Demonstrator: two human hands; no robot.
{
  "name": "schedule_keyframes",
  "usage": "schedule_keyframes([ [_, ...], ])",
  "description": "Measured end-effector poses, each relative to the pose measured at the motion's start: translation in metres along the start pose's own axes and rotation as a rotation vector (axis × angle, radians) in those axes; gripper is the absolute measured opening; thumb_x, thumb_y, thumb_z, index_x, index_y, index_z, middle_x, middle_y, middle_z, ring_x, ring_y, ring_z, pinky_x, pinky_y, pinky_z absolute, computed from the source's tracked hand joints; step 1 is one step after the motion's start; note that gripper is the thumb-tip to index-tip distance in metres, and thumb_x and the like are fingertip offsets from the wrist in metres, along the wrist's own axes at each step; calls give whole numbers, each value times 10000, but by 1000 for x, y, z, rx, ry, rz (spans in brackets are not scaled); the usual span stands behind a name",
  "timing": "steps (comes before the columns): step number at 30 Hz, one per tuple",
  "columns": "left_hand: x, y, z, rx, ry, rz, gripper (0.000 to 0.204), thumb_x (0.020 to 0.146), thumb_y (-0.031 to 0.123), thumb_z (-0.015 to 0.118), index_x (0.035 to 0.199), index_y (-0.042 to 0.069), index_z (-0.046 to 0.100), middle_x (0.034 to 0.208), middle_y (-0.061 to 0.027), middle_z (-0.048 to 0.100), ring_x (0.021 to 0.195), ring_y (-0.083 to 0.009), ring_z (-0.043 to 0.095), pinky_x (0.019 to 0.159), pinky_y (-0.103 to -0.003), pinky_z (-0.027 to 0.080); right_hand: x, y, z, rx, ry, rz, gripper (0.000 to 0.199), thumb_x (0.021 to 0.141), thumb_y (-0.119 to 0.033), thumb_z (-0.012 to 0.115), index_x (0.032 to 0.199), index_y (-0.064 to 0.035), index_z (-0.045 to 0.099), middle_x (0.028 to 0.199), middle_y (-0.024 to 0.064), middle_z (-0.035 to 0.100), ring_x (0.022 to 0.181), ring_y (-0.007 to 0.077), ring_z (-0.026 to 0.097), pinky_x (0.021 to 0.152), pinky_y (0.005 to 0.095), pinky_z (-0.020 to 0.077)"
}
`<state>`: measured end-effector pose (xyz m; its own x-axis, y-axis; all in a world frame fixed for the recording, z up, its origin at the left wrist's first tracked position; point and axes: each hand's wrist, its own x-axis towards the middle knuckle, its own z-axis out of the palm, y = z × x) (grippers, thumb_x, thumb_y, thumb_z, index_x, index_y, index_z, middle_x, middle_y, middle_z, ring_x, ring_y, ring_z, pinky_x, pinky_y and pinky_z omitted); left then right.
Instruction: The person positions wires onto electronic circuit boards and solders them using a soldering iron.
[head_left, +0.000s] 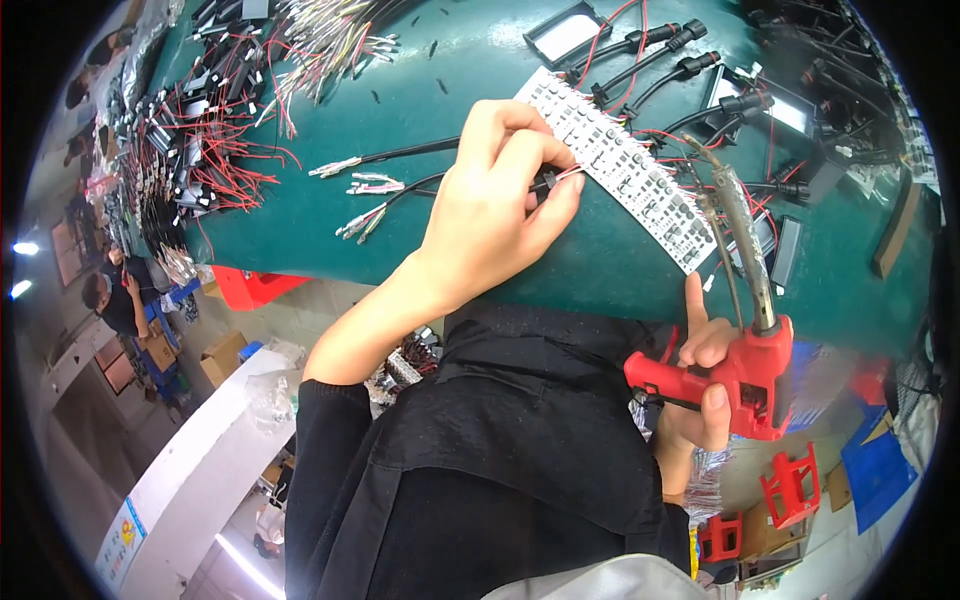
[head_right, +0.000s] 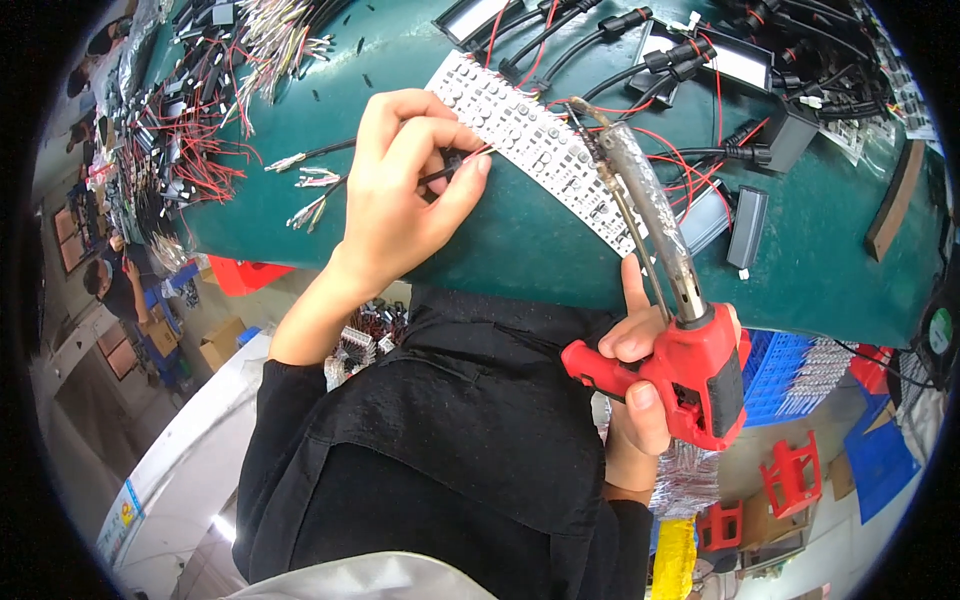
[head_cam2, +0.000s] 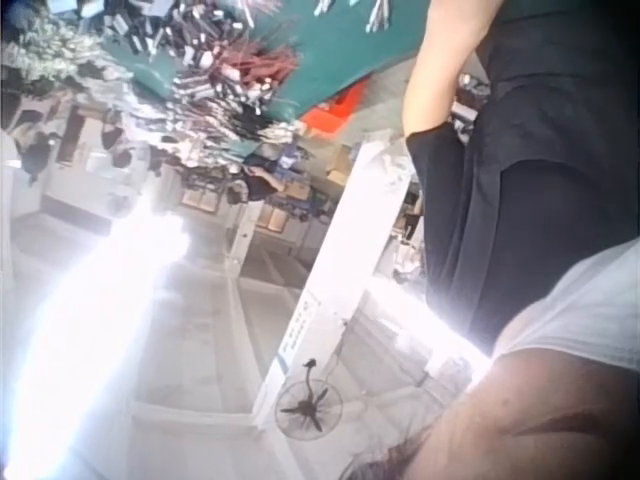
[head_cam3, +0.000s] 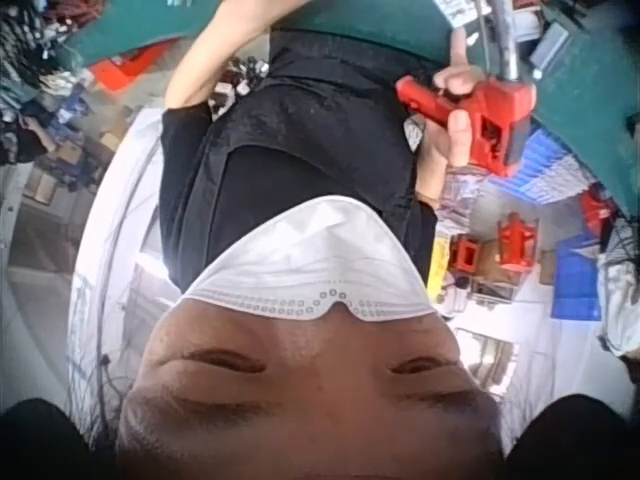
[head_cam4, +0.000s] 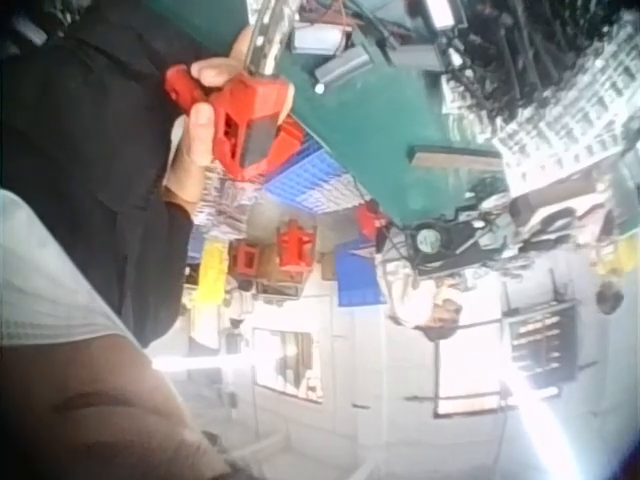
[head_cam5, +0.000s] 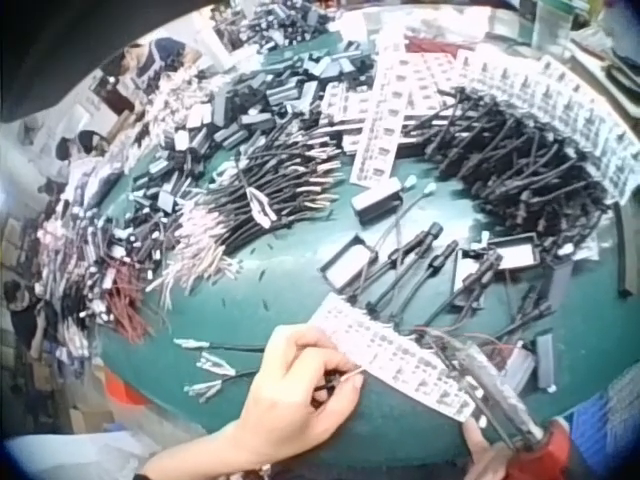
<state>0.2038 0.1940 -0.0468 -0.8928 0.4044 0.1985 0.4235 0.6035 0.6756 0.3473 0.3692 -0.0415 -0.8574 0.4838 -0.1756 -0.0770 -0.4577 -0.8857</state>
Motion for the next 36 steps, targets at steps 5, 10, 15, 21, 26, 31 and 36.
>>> schedule_keyframes([
  [5,2,-5,-2,-79,-72,61,159,697,23,696,823,32,598,939,-69,489,705,-125,530,515,-225,476,4,-5,1,3,-31,26,689,692,-297,695,1216,-26,338,751,41,570,638,192,582,1049,617,216],
  [10,6,-5,-3,-104,-74,70,113,712,-5,696,797,25,627,917,-50,504,651,-81,518,529,-194,432,5,-7,2,-34,-64,40,636,688,-279,709,1132,-2,347,761,61,584,651,204,595,1054,591,232],
  [15,14,2,-2,-35,-102,47,112,699,-8,684,773,9,602,867,-48,501,602,-85,499,510,-207,418,0,-8,-8,-141,-139,59,679,727,-241,697,1221,-7,294,812,100,605,682,231,603,920,536,425],
  [21,20,1,1,18,-104,100,135,661,-25,668,739,0,561,822,-57,490,574,-119,471,499,-234,408,-23,-12,-8,-161,-165,187,701,787,-82,649,1347,-38,229,893,145,604,766,233,613,749,407,517],
  [26,20,1,0,5,-129,104,140,661,-26,664,739,-2,550,807,-63,491,597,-139,485,517,-245,420,-27,-7,-11,-306,-210,180,671,791,-18,618,1354,-17,254,875,183,614,715,207,619,654,327,535],
  [31,20,1,-2,-10,-154,84,136,663,-28,661,733,-2,547,803,-71,497,620,-158,519,550,-250,439,-26,-3,-12,-364,-253,149,654,789,5,597,1351,-5,263,874,190,618,691,196,619,642,304,530],
  [36,25,2,0,18,-157,120,123,655,-27,655,713,-2,549,782,-87,506,636,-202,541,575,-280,459,-22,2,-15,-375,-283,116,652,786,14,593,1348,-2,264,875,188,618,698,200,623,644,296,527],
])
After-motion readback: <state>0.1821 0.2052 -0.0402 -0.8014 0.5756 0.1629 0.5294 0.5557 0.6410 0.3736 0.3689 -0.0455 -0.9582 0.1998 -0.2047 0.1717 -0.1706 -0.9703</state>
